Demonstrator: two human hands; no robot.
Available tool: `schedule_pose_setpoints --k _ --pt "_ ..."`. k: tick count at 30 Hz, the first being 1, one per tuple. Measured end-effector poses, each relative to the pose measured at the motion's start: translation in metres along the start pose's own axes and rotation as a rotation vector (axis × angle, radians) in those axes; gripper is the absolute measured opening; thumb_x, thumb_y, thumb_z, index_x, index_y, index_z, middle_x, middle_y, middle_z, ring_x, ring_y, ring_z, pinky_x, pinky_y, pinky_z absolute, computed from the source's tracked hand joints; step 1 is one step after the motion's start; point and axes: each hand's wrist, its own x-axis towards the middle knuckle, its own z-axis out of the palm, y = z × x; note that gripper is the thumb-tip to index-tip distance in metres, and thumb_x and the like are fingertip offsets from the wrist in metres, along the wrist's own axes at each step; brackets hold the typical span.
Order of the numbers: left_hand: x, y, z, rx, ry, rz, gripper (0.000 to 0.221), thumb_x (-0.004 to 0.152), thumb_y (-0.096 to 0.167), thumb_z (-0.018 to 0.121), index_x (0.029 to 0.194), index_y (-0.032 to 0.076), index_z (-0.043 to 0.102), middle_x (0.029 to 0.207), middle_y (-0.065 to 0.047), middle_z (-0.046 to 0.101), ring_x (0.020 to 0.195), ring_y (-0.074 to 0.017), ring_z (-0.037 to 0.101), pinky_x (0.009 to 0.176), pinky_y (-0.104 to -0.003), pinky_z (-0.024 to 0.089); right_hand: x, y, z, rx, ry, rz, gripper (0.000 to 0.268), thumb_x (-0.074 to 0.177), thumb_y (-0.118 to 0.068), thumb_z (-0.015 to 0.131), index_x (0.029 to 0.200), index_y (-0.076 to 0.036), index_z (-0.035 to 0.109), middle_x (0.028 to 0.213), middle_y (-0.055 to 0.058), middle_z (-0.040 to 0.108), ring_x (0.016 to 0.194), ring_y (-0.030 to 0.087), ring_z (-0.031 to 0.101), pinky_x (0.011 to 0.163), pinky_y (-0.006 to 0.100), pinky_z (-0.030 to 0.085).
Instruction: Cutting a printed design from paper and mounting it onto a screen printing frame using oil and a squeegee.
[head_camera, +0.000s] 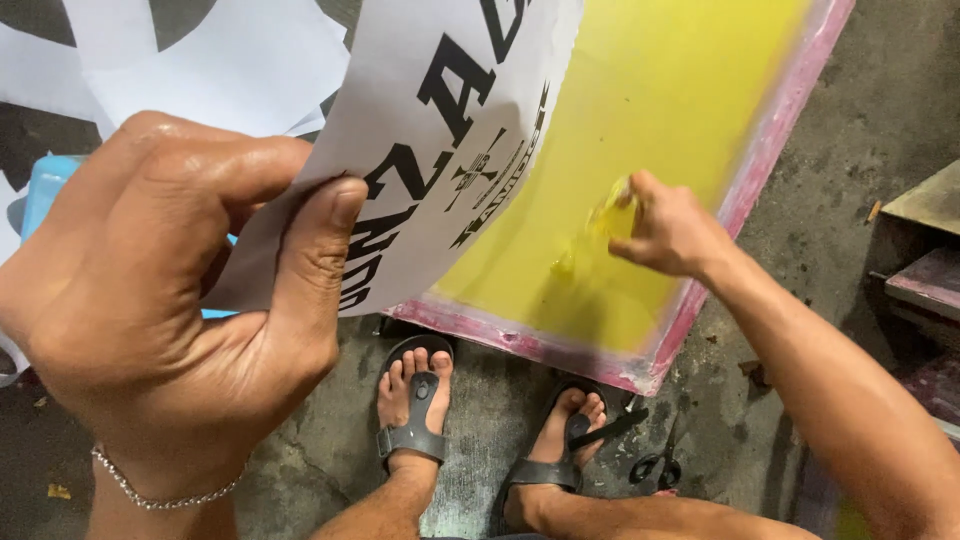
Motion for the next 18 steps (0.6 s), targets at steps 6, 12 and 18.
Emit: schedule_pose_setpoints --k 6,12,18 --pt "0.000 0.001 -0.002 0.004 0.000 0.021 0.015 0.123 -0.010 0.075 0.114 -0.018 0.066 0.102 -0.025 0.061 0.090 -0.0351 0.051 0.079 -0.042 0.040 0.020 -0.012 -0.030 0.059 0.114 0.058 0.056 0.091 -0.015 0.079 0.137 -0.005 0.048 0.111 0.024 0.070 0.097 0.033 0.071 0.094 0.049 0.060" --pt "-0.004 0.005 -0.005 0.015 -0.004 0.036 0.015 0.122 -0.010 0.075 0.112 -0.018 0.067 0.101 -0.024 0.062 0.088 -0.0351 0.052 0.078 -0.042 0.040 0.032 -0.019 -0.035 0.034 0.253 -0.035 0.047 0.091 -0.020 0.076 0.129 -0.007 0.051 0.110 0.021 0.067 0.090 0.030 0.067 0.082 0.047 0.059" --pt "-0.006 0.009 -0.007 0.027 -0.013 0.055 0.016 0.121 -0.010 0.076 0.111 -0.017 0.067 0.100 -0.024 0.063 0.087 -0.0351 0.052 0.077 -0.042 0.041 0.021 -0.050 -0.006 0.079 0.203 -0.074 0.046 0.092 -0.013 0.076 0.130 -0.006 0.050 0.112 0.022 0.065 0.068 0.020 0.061 0.060 0.034 0.059"
